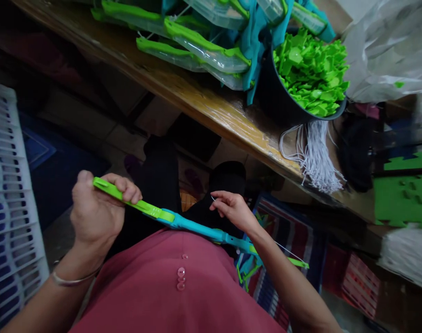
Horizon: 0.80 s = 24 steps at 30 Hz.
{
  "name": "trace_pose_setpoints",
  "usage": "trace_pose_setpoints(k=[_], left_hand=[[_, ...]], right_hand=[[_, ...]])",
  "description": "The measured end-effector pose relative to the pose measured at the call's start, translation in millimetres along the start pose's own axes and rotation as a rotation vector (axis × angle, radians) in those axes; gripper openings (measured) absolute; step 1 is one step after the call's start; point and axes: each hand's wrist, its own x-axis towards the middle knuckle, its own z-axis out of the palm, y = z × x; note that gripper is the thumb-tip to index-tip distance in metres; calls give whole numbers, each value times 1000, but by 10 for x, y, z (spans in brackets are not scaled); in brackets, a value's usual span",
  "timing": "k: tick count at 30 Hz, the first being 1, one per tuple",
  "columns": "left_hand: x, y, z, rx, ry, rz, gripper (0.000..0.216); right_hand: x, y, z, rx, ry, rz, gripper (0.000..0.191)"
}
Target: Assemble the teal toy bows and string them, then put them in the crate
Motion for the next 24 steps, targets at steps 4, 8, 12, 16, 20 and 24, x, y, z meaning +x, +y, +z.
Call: trace_pose_setpoints(k=[4, 8, 12, 16, 20, 24], left_hand=[[-36, -4, -1, 14, -58, 15, 60], [-57, -2, -15, 21, -75, 11, 55], [-56, -14, -32, 14, -70, 2, 57], [-68, -25, -33, 3, -74, 2, 55], [-87, -26, -32, 2, -80, 2, 56], [-94, -30, -56, 3, -103, 10, 58]], right_hand=[[100, -118, 152, -7, -53, -9, 41], [156, -211, 271, -22, -116, 5, 40], [167, -249, 356, -51, -189, 18, 29], [215, -234, 452, -93, -245, 30, 21], [326, -209, 562, -138, -280, 27, 22], [437, -205, 645, -200, -311, -1, 22]])
